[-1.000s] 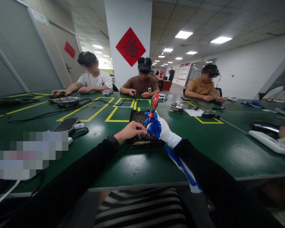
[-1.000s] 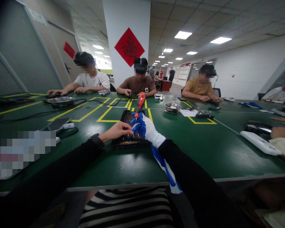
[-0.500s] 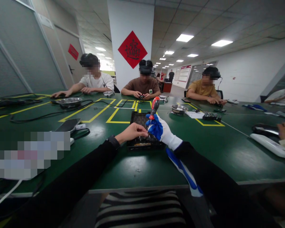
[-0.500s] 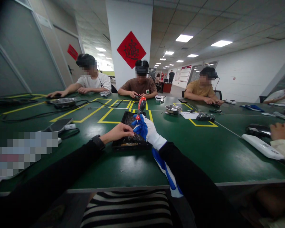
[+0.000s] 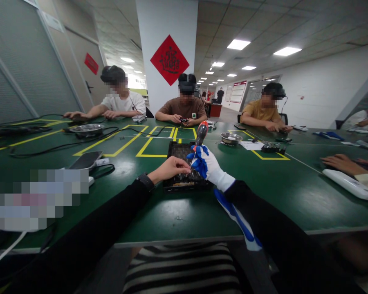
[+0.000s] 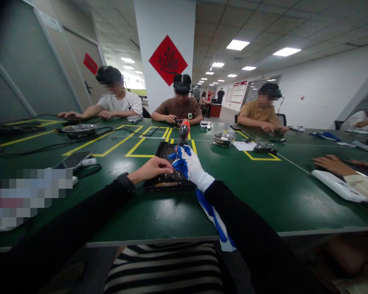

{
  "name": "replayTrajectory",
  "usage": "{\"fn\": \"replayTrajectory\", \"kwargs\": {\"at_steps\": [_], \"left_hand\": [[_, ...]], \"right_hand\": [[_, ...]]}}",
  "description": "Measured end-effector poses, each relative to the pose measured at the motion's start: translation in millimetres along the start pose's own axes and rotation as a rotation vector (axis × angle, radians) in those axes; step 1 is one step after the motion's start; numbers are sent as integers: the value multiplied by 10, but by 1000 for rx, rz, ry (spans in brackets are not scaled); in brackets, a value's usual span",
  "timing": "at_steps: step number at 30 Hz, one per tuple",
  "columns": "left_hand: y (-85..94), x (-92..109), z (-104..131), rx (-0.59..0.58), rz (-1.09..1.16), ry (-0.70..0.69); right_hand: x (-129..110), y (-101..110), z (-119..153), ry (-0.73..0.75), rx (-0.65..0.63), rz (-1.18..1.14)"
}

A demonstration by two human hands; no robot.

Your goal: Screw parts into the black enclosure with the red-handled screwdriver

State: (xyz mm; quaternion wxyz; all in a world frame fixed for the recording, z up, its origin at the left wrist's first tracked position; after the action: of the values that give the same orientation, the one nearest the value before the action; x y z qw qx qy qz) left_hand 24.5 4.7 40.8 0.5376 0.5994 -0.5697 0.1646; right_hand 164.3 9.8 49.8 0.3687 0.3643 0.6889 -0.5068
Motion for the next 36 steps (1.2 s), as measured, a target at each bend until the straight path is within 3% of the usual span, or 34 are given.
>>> {"fn": "replayTrajectory", "kwargs": {"at_steps": [6,16,22,29,36], "left_hand": [[1,19,11,3,3,-7],[-7,-14,-5,-6,-19,-4],[-6,11,8,-9,4,-12],[-17,-15,-4,-5,-8,-22],[4,-27,0,-1,-17,-20]], "right_hand": [[12,-4,-25,-117,-51,-70],[-18,-9,-3,33,14,-41],[-34,-18,18,-89,-12,-61],[-40,-51,51,58,-25,-35],[-32,-17,8,-26,34,-88]]}}
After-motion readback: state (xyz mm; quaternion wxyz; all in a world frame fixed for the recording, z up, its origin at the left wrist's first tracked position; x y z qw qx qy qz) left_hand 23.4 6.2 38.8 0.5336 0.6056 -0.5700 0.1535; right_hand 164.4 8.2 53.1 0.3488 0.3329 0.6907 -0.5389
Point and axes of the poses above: each hand's wrist, its own z-axis away from the middle knuckle, its own y-axis out of the back of the hand, x = y × z, the point moved 4 cm from there along -z, towards the middle knuckle, and after that the axes turned 9 degrees about x, right-handed, at the moved point
